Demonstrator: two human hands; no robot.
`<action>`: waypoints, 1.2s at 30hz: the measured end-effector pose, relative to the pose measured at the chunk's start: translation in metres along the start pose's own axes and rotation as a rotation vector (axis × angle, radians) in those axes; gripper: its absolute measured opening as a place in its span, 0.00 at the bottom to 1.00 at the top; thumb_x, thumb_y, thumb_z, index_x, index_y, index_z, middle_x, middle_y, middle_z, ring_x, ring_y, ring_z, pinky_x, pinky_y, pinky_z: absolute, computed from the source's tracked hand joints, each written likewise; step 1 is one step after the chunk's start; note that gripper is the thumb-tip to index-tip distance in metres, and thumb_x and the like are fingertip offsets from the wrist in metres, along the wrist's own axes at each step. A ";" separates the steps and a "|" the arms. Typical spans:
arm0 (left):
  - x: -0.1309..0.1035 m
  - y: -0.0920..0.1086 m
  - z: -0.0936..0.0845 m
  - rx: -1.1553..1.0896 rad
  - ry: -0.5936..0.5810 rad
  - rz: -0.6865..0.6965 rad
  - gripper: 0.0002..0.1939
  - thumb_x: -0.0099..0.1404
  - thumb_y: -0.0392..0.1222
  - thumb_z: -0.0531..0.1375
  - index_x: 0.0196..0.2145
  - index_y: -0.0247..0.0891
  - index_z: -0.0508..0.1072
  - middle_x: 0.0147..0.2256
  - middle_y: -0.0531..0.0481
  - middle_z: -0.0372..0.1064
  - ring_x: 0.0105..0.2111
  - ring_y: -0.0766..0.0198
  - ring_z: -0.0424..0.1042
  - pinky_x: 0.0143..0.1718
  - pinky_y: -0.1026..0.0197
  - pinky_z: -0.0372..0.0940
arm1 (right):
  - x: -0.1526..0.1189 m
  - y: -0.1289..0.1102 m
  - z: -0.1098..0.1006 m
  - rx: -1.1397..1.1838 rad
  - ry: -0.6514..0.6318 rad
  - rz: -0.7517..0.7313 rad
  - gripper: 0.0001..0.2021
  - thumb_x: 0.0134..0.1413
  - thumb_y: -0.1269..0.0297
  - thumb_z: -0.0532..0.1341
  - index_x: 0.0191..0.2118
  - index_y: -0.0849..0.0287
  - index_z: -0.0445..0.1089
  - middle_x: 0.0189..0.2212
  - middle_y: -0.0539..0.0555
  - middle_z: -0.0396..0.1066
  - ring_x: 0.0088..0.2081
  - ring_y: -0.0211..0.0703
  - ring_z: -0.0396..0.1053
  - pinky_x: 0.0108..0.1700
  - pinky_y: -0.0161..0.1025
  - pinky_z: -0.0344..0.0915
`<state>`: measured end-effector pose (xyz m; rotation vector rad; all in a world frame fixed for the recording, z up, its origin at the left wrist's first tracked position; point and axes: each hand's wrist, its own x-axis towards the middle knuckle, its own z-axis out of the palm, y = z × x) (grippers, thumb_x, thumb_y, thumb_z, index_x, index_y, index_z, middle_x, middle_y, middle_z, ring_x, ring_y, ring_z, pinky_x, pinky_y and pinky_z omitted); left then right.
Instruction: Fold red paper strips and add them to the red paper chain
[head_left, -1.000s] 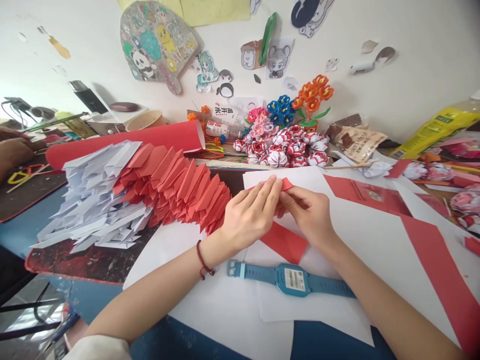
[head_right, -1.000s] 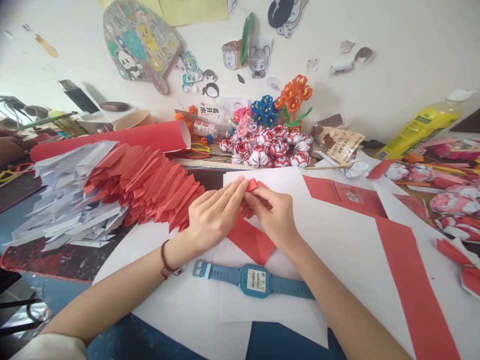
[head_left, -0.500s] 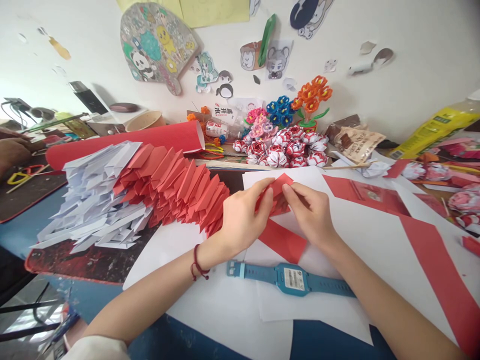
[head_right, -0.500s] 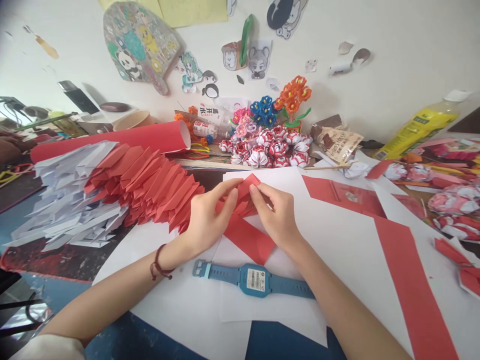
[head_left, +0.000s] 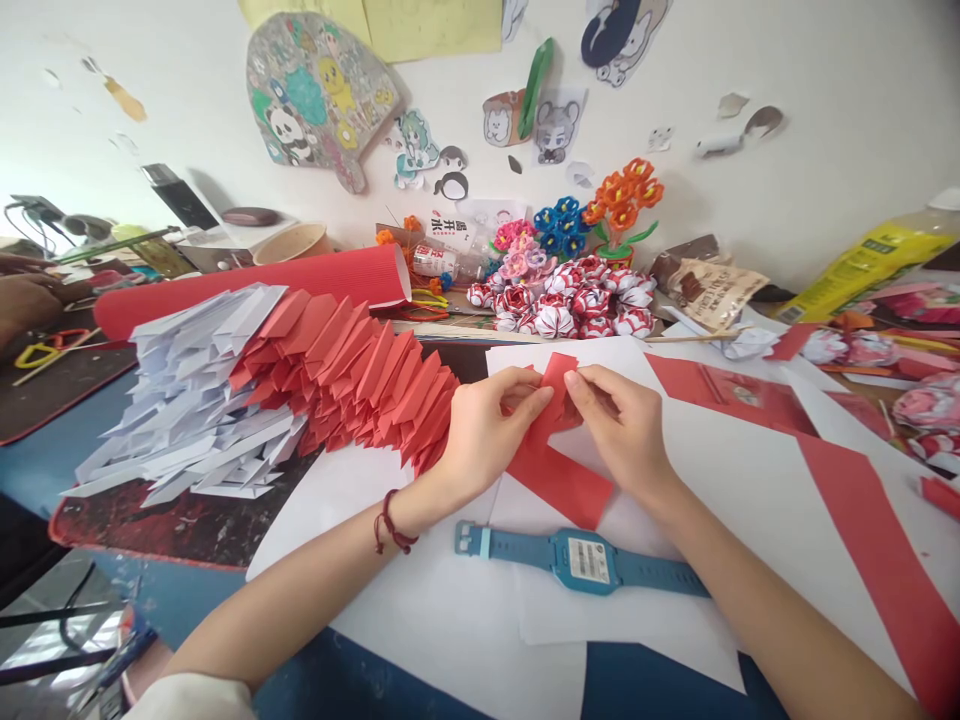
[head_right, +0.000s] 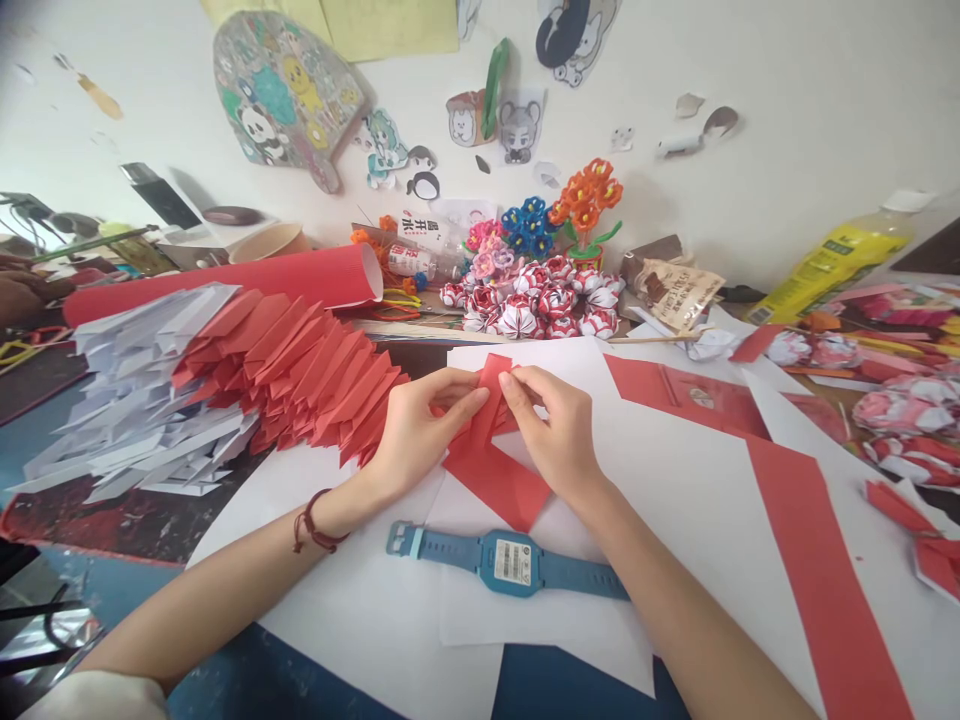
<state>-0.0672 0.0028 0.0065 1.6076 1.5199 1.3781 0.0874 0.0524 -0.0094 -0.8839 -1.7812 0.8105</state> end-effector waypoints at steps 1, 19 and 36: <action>0.000 0.000 0.000 -0.006 -0.005 -0.007 0.07 0.64 0.44 0.62 0.37 0.38 0.75 0.33 0.50 0.79 0.35 0.61 0.79 0.38 0.63 0.72 | 0.000 0.000 0.000 0.016 0.012 0.010 0.13 0.62 0.53 0.58 0.32 0.56 0.70 0.26 0.51 0.69 0.28 0.41 0.67 0.33 0.37 0.66; -0.002 0.003 0.000 0.045 -0.042 -0.001 0.07 0.64 0.42 0.61 0.30 0.38 0.71 0.29 0.53 0.75 0.30 0.66 0.75 0.33 0.65 0.67 | -0.002 0.003 0.001 0.065 0.047 0.038 0.10 0.59 0.54 0.60 0.36 0.55 0.72 0.29 0.52 0.72 0.29 0.42 0.71 0.34 0.39 0.71; -0.002 -0.003 0.003 0.154 -0.156 0.044 0.11 0.60 0.48 0.65 0.30 0.38 0.76 0.25 0.52 0.73 0.26 0.65 0.70 0.27 0.64 0.64 | -0.002 -0.004 0.000 -0.026 0.047 -0.057 0.10 0.61 0.57 0.60 0.33 0.56 0.72 0.26 0.49 0.70 0.27 0.38 0.66 0.32 0.35 0.65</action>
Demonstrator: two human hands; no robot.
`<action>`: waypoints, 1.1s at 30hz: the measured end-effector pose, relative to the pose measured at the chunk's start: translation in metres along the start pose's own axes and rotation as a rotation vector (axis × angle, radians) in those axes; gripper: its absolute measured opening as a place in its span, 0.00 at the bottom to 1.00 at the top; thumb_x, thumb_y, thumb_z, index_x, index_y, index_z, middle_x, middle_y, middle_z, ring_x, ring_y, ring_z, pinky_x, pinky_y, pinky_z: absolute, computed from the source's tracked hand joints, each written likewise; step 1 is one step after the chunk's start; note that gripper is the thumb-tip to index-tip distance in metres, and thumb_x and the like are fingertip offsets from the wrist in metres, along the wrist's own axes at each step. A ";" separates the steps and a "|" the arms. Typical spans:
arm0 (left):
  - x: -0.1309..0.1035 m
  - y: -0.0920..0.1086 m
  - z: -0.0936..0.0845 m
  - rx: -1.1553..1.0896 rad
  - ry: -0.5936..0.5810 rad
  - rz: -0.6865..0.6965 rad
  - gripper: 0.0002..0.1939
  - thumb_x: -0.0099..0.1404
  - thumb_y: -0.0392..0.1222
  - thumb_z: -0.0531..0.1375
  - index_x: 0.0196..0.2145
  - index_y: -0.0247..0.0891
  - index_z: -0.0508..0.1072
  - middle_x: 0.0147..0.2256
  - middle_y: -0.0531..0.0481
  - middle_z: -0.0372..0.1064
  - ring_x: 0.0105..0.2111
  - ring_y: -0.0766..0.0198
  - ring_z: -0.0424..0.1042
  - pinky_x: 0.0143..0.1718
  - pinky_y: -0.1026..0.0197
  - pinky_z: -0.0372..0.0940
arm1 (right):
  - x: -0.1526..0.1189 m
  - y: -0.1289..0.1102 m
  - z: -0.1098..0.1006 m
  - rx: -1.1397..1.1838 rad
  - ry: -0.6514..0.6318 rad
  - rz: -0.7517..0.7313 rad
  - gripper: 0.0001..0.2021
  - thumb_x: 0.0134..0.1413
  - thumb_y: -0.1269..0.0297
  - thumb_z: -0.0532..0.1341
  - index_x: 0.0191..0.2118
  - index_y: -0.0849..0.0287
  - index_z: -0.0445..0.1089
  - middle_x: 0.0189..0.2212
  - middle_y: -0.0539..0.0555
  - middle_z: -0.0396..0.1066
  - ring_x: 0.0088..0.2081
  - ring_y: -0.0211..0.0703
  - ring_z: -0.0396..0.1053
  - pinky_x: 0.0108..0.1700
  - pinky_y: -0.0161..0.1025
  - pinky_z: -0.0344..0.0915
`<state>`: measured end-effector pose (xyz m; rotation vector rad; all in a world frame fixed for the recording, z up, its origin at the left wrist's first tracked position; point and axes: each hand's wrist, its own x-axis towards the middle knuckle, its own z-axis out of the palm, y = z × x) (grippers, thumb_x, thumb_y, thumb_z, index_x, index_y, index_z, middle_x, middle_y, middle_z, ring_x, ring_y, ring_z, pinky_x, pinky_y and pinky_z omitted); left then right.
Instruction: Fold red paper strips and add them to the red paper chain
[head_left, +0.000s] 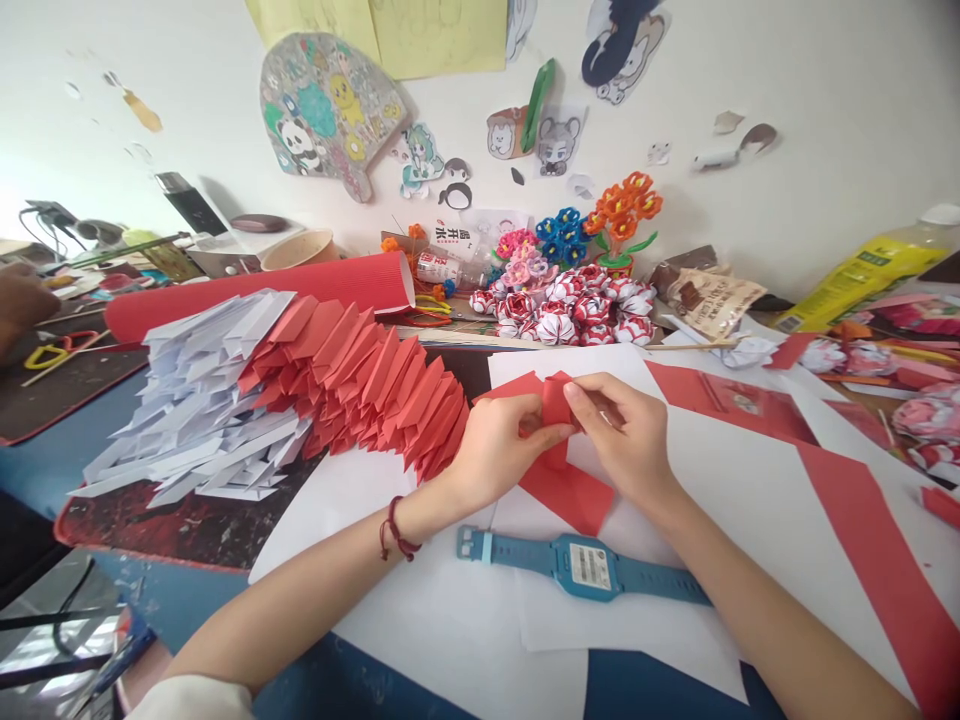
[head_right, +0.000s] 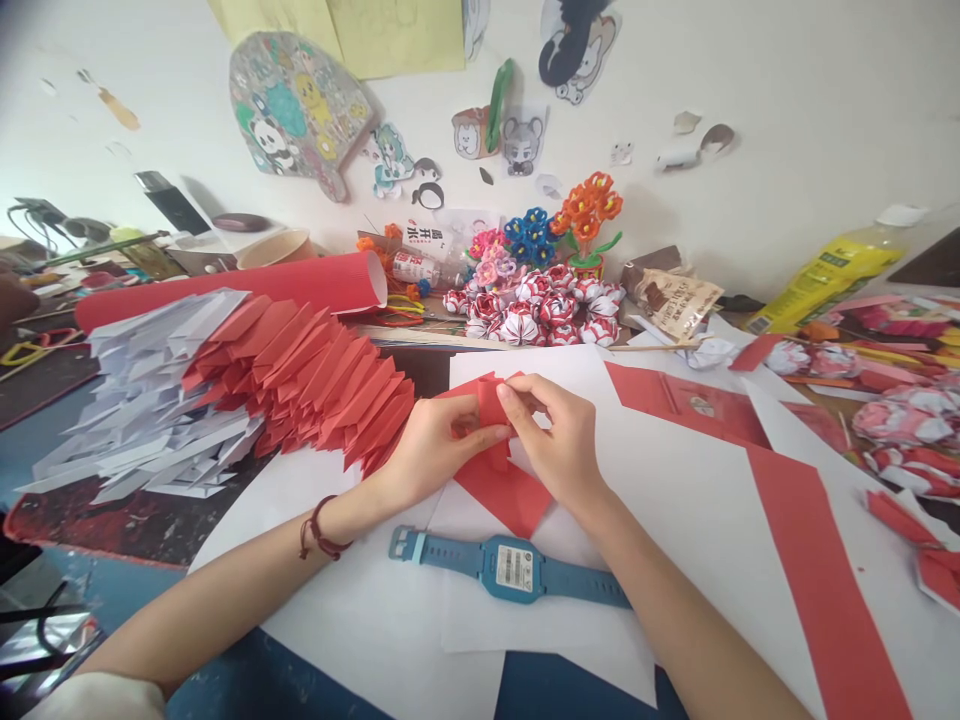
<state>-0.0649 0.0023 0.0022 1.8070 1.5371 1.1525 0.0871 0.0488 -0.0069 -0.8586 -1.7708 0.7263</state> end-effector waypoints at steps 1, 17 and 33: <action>0.000 0.000 0.000 0.006 0.000 -0.002 0.11 0.60 0.49 0.65 0.30 0.38 0.75 0.25 0.52 0.73 0.26 0.65 0.70 0.27 0.64 0.64 | 0.000 0.000 0.000 0.001 -0.002 0.000 0.10 0.61 0.57 0.60 0.32 0.56 0.72 0.26 0.49 0.70 0.27 0.38 0.66 0.32 0.36 0.65; 0.000 0.009 -0.006 -0.108 0.121 0.013 0.10 0.67 0.46 0.59 0.31 0.37 0.68 0.26 0.55 0.67 0.26 0.71 0.65 0.28 0.68 0.61 | -0.001 0.000 0.000 0.083 -0.029 -0.009 0.09 0.60 0.60 0.61 0.31 0.58 0.71 0.23 0.48 0.67 0.25 0.37 0.64 0.29 0.35 0.63; -0.002 0.011 -0.005 -0.189 0.125 -0.015 0.13 0.68 0.47 0.57 0.29 0.37 0.65 0.22 0.57 0.62 0.22 0.72 0.61 0.26 0.68 0.58 | -0.001 0.001 -0.001 0.088 -0.064 -0.050 0.11 0.62 0.61 0.60 0.28 0.58 0.70 0.21 0.48 0.65 0.23 0.36 0.62 0.28 0.35 0.60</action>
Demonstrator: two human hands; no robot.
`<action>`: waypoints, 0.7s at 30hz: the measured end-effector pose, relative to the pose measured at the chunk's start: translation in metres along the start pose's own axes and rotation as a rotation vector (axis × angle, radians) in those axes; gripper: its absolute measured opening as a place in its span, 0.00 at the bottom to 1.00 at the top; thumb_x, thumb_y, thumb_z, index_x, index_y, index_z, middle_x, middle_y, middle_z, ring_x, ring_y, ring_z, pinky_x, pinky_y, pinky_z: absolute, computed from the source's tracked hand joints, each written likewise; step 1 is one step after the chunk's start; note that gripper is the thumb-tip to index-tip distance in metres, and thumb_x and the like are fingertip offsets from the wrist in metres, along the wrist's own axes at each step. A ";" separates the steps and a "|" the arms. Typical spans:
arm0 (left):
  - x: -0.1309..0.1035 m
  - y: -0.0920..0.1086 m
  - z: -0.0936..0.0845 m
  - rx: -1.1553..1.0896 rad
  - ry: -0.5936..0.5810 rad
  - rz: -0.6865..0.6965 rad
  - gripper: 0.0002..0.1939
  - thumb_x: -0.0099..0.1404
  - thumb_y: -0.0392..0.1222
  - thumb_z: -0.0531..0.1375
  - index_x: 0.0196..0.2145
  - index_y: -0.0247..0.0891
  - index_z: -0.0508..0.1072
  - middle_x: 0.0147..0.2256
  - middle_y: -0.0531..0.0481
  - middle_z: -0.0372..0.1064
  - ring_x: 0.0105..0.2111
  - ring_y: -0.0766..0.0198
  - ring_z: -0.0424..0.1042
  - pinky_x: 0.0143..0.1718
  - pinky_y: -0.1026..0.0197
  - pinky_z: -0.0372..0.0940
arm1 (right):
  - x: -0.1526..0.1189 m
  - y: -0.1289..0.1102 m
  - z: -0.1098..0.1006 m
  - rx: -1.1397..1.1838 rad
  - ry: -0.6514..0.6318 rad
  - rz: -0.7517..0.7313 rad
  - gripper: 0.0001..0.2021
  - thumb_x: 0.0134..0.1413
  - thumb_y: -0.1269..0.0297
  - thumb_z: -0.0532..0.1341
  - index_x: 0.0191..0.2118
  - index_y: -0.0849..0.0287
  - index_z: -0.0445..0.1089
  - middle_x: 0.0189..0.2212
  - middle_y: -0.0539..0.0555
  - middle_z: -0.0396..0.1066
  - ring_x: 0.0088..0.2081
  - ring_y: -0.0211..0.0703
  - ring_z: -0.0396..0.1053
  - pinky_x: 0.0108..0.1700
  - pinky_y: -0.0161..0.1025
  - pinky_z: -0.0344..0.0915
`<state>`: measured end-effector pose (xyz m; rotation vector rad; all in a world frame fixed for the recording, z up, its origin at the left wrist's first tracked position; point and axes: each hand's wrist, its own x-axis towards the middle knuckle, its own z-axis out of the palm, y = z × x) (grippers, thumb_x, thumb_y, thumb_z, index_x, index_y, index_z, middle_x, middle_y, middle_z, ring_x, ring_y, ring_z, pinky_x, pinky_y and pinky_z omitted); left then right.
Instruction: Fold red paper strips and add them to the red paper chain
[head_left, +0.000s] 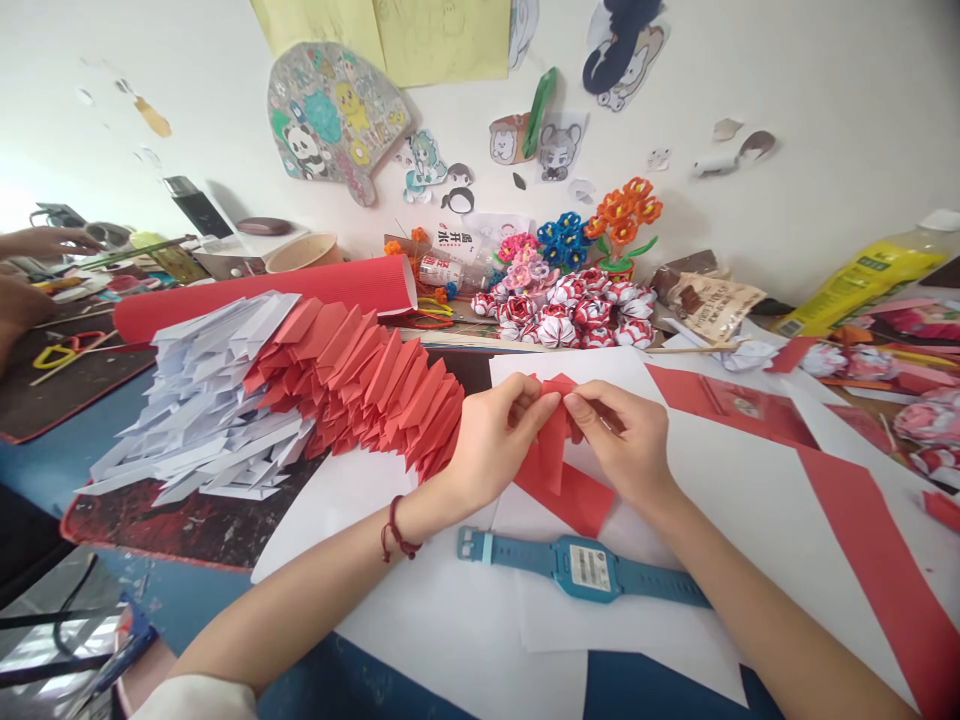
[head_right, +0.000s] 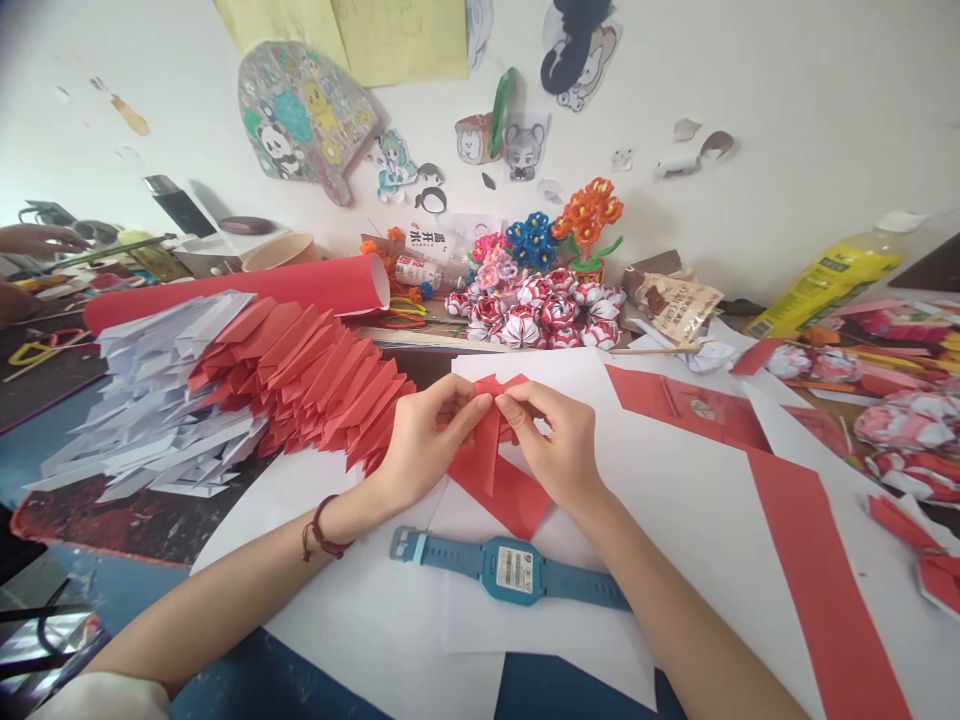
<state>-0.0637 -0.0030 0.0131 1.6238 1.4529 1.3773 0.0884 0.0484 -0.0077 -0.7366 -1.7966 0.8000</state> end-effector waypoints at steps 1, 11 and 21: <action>0.000 0.000 0.000 0.002 -0.001 0.001 0.14 0.68 0.47 0.57 0.29 0.37 0.64 0.22 0.57 0.61 0.22 0.72 0.61 0.26 0.68 0.57 | 0.000 0.000 0.000 0.002 -0.004 -0.003 0.11 0.62 0.61 0.60 0.28 0.58 0.70 0.21 0.48 0.65 0.23 0.36 0.63 0.28 0.35 0.60; -0.001 0.000 0.000 0.009 0.009 -0.003 0.12 0.68 0.46 0.57 0.30 0.37 0.65 0.22 0.57 0.63 0.21 0.72 0.63 0.25 0.68 0.58 | -0.001 0.000 -0.001 -0.031 -0.014 -0.031 0.11 0.62 0.62 0.60 0.29 0.58 0.71 0.21 0.49 0.67 0.23 0.36 0.63 0.28 0.36 0.61; 0.004 0.000 -0.008 0.146 0.012 0.236 0.01 0.66 0.36 0.59 0.36 0.39 0.68 0.36 0.52 0.69 0.30 0.70 0.67 0.29 0.67 0.61 | -0.002 0.002 -0.001 -0.133 -0.014 -0.143 0.08 0.61 0.66 0.60 0.32 0.59 0.73 0.24 0.50 0.70 0.24 0.37 0.66 0.30 0.36 0.62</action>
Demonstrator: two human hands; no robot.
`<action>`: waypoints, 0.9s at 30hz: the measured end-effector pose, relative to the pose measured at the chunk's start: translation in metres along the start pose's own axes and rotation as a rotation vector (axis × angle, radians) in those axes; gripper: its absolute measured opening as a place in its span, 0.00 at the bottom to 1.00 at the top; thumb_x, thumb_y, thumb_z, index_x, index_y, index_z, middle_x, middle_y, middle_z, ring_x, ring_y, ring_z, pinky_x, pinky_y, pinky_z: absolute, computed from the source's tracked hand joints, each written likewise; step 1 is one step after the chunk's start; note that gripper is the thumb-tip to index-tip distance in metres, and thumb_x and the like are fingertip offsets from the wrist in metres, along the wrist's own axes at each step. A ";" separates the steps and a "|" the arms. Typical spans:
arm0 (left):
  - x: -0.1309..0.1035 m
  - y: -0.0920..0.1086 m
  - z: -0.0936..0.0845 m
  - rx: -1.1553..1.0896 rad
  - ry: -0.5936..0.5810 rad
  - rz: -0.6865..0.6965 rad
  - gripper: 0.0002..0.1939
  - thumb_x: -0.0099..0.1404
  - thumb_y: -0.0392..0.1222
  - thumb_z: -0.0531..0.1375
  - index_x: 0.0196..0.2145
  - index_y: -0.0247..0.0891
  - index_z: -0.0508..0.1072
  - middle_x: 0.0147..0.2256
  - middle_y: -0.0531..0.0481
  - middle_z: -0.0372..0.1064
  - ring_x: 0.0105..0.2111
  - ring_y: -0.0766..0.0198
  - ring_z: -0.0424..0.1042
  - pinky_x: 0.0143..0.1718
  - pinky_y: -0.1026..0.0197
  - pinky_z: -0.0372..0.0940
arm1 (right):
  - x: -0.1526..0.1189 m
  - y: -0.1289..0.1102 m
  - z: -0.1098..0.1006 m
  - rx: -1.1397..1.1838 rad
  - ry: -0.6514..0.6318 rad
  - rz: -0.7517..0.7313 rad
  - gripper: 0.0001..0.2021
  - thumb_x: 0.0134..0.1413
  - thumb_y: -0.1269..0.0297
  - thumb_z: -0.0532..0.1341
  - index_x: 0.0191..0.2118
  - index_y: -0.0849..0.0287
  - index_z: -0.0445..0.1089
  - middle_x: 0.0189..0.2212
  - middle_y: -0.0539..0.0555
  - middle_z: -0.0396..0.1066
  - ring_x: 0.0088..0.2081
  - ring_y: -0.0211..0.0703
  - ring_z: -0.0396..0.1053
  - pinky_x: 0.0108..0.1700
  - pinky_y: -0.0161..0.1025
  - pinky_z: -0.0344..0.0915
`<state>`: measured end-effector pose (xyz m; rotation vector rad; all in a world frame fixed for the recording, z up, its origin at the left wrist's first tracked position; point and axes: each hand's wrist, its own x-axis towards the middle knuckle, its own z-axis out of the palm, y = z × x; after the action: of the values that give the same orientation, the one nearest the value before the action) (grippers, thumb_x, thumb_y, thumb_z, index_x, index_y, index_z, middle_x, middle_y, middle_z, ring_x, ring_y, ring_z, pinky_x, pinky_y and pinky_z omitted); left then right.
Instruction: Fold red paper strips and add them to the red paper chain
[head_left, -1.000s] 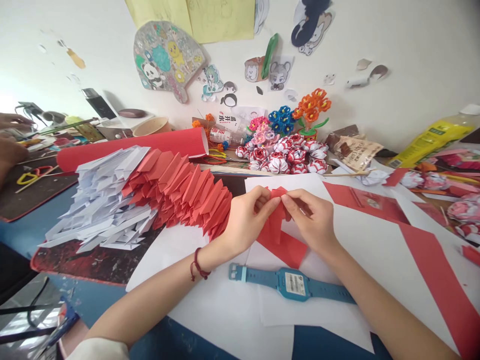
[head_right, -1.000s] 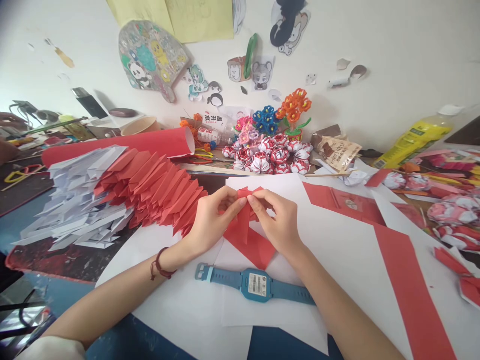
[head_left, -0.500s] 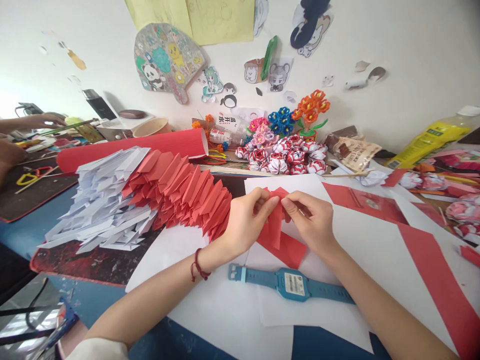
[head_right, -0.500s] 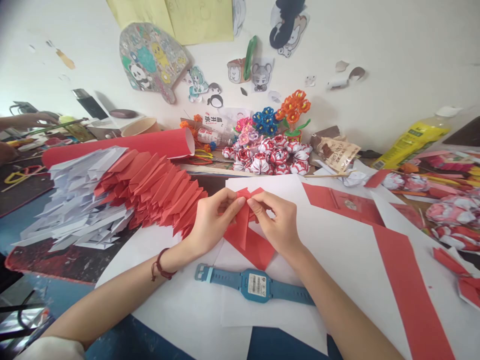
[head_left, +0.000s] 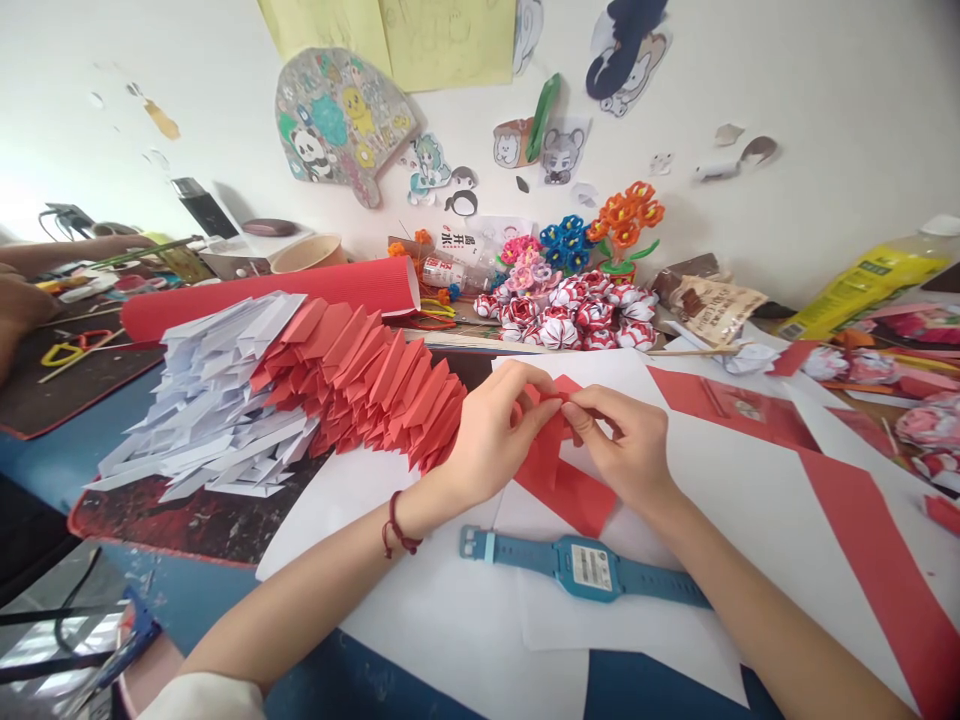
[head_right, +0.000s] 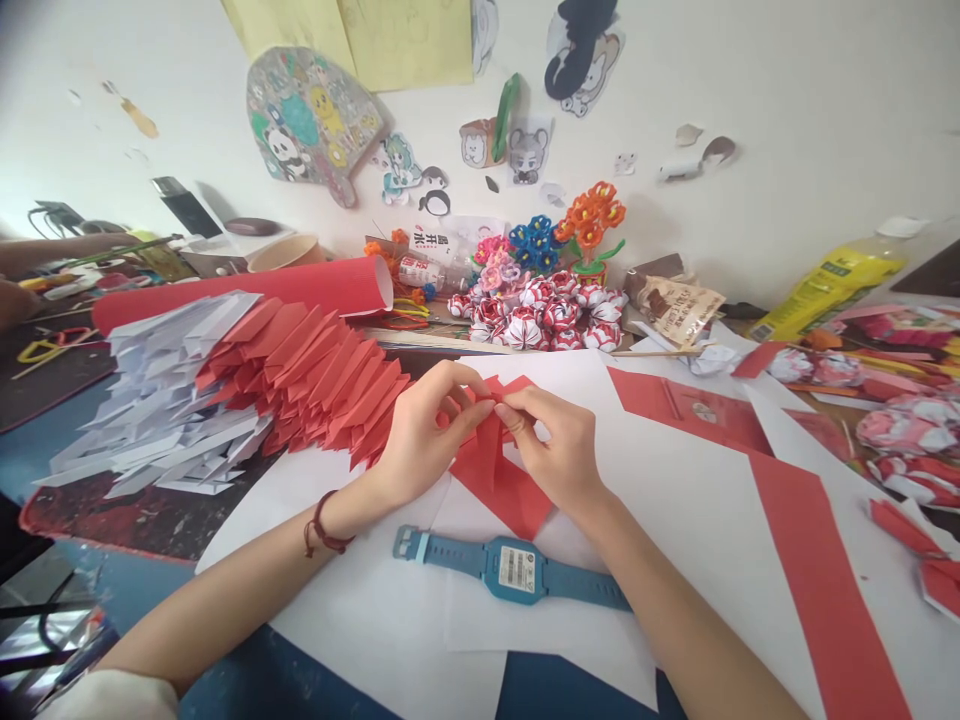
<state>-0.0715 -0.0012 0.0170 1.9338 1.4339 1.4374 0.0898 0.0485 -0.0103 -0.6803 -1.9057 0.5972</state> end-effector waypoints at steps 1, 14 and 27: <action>0.000 0.000 0.000 -0.017 -0.005 -0.006 0.01 0.66 0.35 0.59 0.35 0.38 0.68 0.36 0.52 0.69 0.30 0.70 0.67 0.29 0.67 0.61 | 0.000 0.000 0.000 -0.009 0.000 -0.014 0.08 0.61 0.66 0.60 0.31 0.59 0.72 0.24 0.50 0.70 0.24 0.37 0.66 0.29 0.36 0.62; 0.001 0.002 0.001 -0.143 -0.024 -0.145 0.06 0.66 0.41 0.59 0.34 0.38 0.67 0.33 0.51 0.68 0.30 0.68 0.66 0.30 0.66 0.60 | 0.001 -0.006 0.001 -0.054 -0.010 -0.090 0.10 0.62 0.67 0.58 0.29 0.57 0.70 0.20 0.48 0.66 0.22 0.36 0.62 0.27 0.35 0.59; 0.000 0.005 0.001 -0.124 -0.011 -0.148 0.05 0.66 0.39 0.60 0.34 0.37 0.67 0.32 0.53 0.68 0.28 0.70 0.64 0.32 0.66 0.59 | 0.002 -0.006 0.001 0.023 -0.018 -0.113 0.11 0.62 0.68 0.58 0.28 0.57 0.70 0.20 0.49 0.65 0.22 0.37 0.61 0.26 0.36 0.59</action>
<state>-0.0682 -0.0030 0.0199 1.7214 1.4154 1.4107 0.0871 0.0453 -0.0057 -0.5496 -1.9366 0.5546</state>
